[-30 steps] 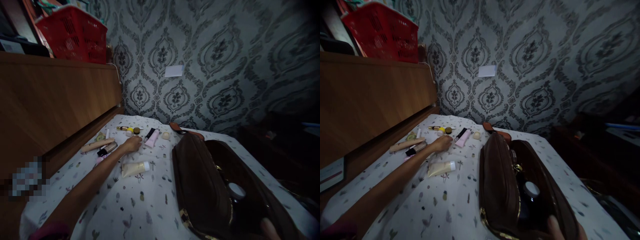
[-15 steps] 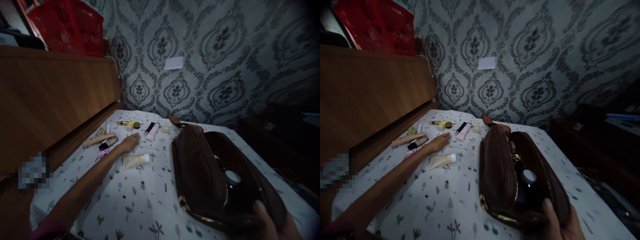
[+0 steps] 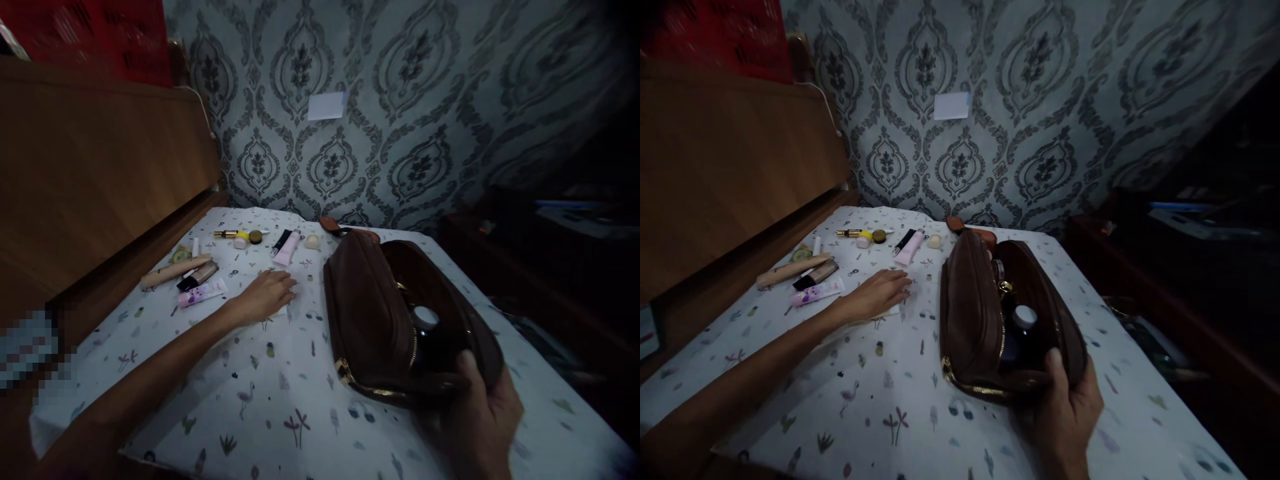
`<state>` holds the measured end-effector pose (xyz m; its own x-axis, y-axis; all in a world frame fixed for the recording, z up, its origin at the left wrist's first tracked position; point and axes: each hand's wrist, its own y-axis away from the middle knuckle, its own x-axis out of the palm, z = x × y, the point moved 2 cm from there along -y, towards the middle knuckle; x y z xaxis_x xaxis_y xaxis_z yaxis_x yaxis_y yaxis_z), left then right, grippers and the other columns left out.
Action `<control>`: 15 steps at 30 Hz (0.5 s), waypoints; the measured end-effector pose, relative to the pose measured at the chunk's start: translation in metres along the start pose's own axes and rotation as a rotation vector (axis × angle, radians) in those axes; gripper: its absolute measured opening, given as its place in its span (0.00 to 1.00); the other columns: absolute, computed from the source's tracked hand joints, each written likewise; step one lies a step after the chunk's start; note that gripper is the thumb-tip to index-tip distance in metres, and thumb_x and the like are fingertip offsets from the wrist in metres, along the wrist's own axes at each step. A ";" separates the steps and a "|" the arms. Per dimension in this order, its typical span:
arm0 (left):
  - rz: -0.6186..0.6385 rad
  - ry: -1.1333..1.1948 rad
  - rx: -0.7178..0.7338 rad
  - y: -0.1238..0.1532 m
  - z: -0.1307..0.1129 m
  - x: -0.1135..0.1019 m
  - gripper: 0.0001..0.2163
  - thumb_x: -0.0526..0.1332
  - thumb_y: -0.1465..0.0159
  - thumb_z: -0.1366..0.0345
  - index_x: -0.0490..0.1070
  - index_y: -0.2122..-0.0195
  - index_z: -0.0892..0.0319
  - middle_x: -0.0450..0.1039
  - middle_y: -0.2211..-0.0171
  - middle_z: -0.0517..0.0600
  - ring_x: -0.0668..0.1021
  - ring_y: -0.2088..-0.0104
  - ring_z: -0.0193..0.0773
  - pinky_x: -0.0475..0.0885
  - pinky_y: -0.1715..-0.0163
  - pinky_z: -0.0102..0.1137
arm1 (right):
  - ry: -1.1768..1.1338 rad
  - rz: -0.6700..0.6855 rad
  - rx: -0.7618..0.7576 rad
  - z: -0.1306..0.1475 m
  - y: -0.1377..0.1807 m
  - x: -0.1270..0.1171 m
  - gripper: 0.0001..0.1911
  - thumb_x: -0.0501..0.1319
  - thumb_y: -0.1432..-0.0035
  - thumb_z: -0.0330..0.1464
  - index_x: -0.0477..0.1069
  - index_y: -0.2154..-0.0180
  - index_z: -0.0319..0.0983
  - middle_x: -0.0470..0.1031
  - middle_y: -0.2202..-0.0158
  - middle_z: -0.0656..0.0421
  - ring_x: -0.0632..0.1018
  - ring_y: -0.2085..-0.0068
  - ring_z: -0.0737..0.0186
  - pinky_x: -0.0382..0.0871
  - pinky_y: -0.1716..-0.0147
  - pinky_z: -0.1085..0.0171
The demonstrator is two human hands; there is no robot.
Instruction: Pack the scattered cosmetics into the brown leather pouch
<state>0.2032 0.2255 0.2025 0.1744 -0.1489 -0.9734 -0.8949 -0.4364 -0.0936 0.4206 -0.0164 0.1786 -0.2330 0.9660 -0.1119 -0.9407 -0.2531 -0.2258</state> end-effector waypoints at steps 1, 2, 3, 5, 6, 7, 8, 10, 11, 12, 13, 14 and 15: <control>0.000 -0.003 0.025 -0.003 -0.011 -0.001 0.14 0.50 0.26 0.60 0.69 0.47 0.59 0.72 0.45 0.58 0.74 0.43 0.49 0.67 0.41 0.43 | 0.003 0.004 -0.011 0.000 0.000 0.000 0.31 0.63 0.50 0.54 0.74 0.54 0.36 0.69 0.71 0.62 0.67 0.69 0.61 0.62 0.69 0.61; -0.004 0.018 0.043 -0.006 -0.022 0.000 0.15 0.50 0.27 0.59 0.68 0.46 0.60 0.72 0.45 0.59 0.74 0.43 0.49 0.67 0.41 0.43 | 0.003 0.006 -0.017 0.001 0.001 0.000 0.31 0.63 0.49 0.54 0.74 0.53 0.37 0.69 0.71 0.62 0.67 0.69 0.61 0.62 0.69 0.61; -0.006 0.061 0.056 -0.008 -0.033 0.002 0.16 0.50 0.27 0.59 0.66 0.43 0.60 0.72 0.43 0.59 0.74 0.42 0.49 0.68 0.41 0.42 | 0.001 0.010 -0.019 0.001 0.001 -0.001 0.31 0.63 0.49 0.53 0.74 0.53 0.37 0.69 0.71 0.62 0.67 0.69 0.61 0.62 0.68 0.62; 0.008 0.172 0.061 -0.011 -0.052 0.011 0.21 0.50 0.27 0.56 0.59 0.37 0.61 0.68 0.39 0.60 0.72 0.39 0.49 0.68 0.40 0.40 | -0.015 0.018 -0.017 0.003 0.002 -0.001 0.31 0.63 0.49 0.53 0.73 0.53 0.37 0.69 0.71 0.62 0.67 0.69 0.61 0.62 0.68 0.62; 0.024 0.219 0.052 -0.012 -0.059 0.017 0.23 0.50 0.27 0.56 0.55 0.35 0.61 0.64 0.36 0.61 0.70 0.37 0.49 0.68 0.40 0.39 | -0.026 0.026 -0.018 0.004 0.002 -0.001 0.31 0.63 0.49 0.53 0.73 0.54 0.37 0.69 0.71 0.62 0.68 0.69 0.61 0.62 0.68 0.62; 0.042 0.253 0.038 -0.012 -0.065 0.023 0.25 0.50 0.27 0.55 0.52 0.33 0.61 0.60 0.33 0.62 0.69 0.36 0.49 0.68 0.40 0.39 | -0.033 0.034 -0.024 0.004 0.002 -0.001 0.30 0.63 0.49 0.53 0.74 0.54 0.37 0.69 0.71 0.62 0.68 0.69 0.61 0.63 0.68 0.62; 0.060 0.274 0.028 -0.011 -0.069 0.029 0.27 0.49 0.27 0.54 0.50 0.31 0.61 0.56 0.31 0.63 0.67 0.35 0.50 0.68 0.39 0.39 | -0.031 0.036 -0.034 0.005 0.002 -0.001 0.29 0.62 0.49 0.53 0.74 0.55 0.37 0.69 0.71 0.62 0.67 0.69 0.61 0.62 0.68 0.62; 0.069 0.292 0.035 -0.009 -0.071 0.035 0.27 0.48 0.27 0.54 0.48 0.31 0.60 0.54 0.30 0.62 0.67 0.34 0.49 0.67 0.39 0.39 | -0.007 0.042 -0.057 0.005 0.001 -0.001 0.27 0.62 0.48 0.52 0.74 0.56 0.37 0.69 0.71 0.62 0.67 0.69 0.60 0.63 0.68 0.61; 0.054 0.287 0.053 -0.006 -0.068 0.036 0.26 0.49 0.27 0.55 0.50 0.31 0.58 0.57 0.31 0.60 0.68 0.35 0.48 0.67 0.39 0.38 | 0.002 0.048 -0.068 0.004 0.000 0.000 0.27 0.62 0.48 0.52 0.74 0.56 0.38 0.70 0.70 0.61 0.68 0.68 0.60 0.63 0.68 0.61; 0.032 0.266 0.074 -0.004 -0.064 0.035 0.24 0.49 0.27 0.56 0.52 0.32 0.57 0.61 0.33 0.59 0.68 0.35 0.46 0.66 0.38 0.38 | 0.005 0.050 -0.076 0.002 -0.001 0.000 0.26 0.61 0.47 0.51 0.74 0.55 0.38 0.71 0.68 0.60 0.69 0.67 0.59 0.64 0.66 0.60; 0.005 0.226 0.086 -0.001 -0.058 0.033 0.22 0.50 0.27 0.57 0.54 0.34 0.56 0.63 0.35 0.58 0.68 0.35 0.46 0.65 0.37 0.38 | 0.007 0.038 -0.086 0.000 -0.003 -0.002 0.26 0.60 0.46 0.51 0.74 0.54 0.39 0.72 0.66 0.59 0.71 0.65 0.57 0.65 0.65 0.59; -0.021 0.167 0.077 0.003 -0.051 0.030 0.21 0.50 0.28 0.59 0.56 0.35 0.56 0.64 0.35 0.58 0.67 0.35 0.46 0.62 0.35 0.39 | 0.022 0.029 -0.114 -0.001 -0.004 -0.004 0.27 0.58 0.43 0.50 0.73 0.51 0.39 0.74 0.63 0.56 0.72 0.63 0.55 0.66 0.64 0.58; -0.037 0.097 0.042 0.007 -0.043 0.028 0.20 0.51 0.28 0.60 0.57 0.36 0.56 0.63 0.35 0.59 0.65 0.34 0.48 0.59 0.34 0.42 | 0.053 0.032 -0.160 -0.002 -0.004 -0.007 0.28 0.55 0.41 0.49 0.71 0.47 0.39 0.74 0.58 0.53 0.74 0.59 0.52 0.68 0.63 0.56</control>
<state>0.2190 0.1805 0.1838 0.2446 -0.2190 -0.9446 -0.9033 -0.4056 -0.1399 0.4266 -0.0226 0.1779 -0.2452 0.9541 -0.1716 -0.8806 -0.2933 -0.3723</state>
